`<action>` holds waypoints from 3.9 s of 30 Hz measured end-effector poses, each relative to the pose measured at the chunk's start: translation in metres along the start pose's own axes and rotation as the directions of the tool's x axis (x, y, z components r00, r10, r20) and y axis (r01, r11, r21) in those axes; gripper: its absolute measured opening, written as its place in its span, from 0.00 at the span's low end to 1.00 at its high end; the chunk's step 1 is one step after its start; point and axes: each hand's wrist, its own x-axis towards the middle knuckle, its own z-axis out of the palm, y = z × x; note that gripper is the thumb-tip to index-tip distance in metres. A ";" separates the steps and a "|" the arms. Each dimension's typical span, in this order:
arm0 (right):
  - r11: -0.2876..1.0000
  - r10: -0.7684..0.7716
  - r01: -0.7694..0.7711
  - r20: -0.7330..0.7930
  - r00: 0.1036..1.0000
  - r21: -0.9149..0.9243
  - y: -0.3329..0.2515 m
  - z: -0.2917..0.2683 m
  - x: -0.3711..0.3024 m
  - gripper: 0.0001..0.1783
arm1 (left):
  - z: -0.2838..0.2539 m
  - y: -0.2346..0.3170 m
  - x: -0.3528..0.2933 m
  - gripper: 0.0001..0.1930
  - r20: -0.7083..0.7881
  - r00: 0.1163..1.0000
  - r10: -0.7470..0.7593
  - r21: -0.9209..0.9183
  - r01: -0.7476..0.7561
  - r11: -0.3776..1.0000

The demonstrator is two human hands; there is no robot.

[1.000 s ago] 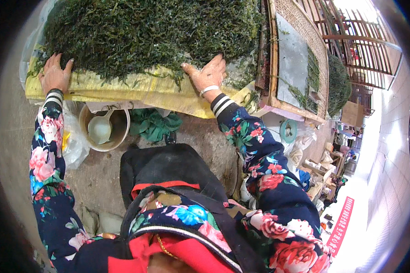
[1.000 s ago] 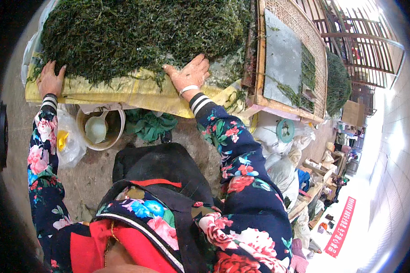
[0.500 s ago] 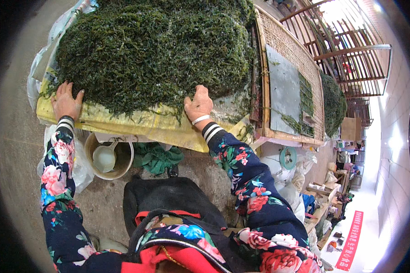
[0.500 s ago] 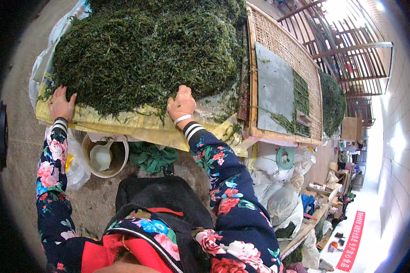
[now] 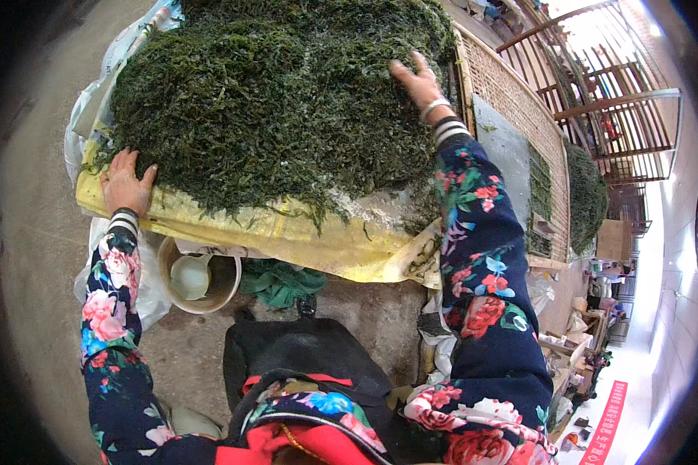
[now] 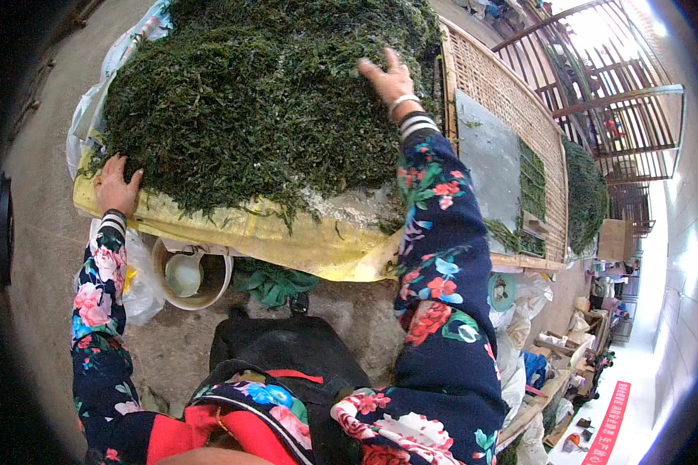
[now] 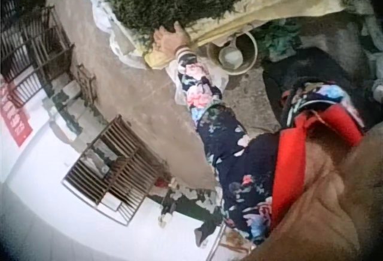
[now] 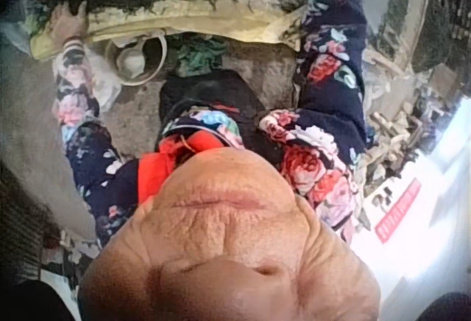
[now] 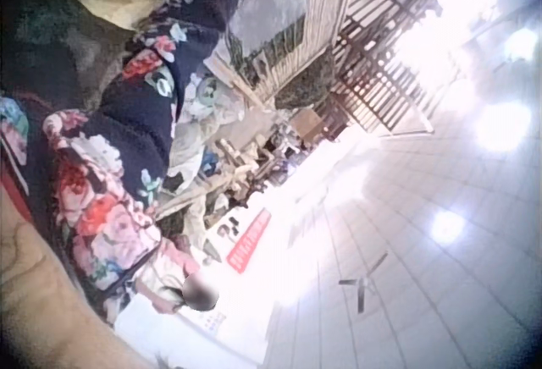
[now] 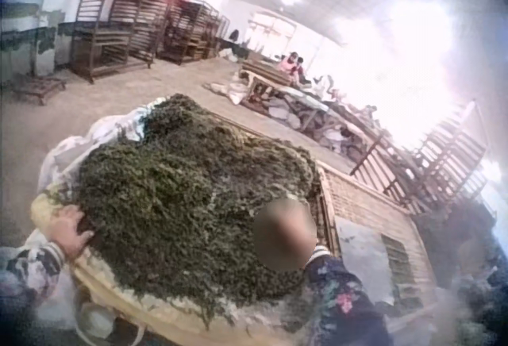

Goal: The person repeatedly scoops green tea leaves from a large pile, places them into a rectangular metal frame on a woven tray, and presses them flat with a wooden block. They then lift the frame to release the compacted leaves and repeat the cycle.

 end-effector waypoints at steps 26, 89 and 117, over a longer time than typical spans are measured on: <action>0.876 -0.191 0.103 -0.142 0.971 -0.470 -0.001 -0.027 0.046 0.52 | 0.004 -0.024 -0.008 0.31 -0.097 0.993 0.070 0.037 -0.067 0.997; 0.731 -0.051 0.040 0.003 0.999 -0.681 0.154 -0.237 -0.086 0.41 | -0.190 0.443 0.017 0.33 -0.236 0.602 0.763 -0.069 -0.793 0.605; 0.774 -0.047 0.057 0.033 0.998 -0.630 0.155 -0.233 -0.100 0.41 | -0.417 0.423 0.057 0.05 -0.609 0.761 0.223 -0.748 -0.458 -0.479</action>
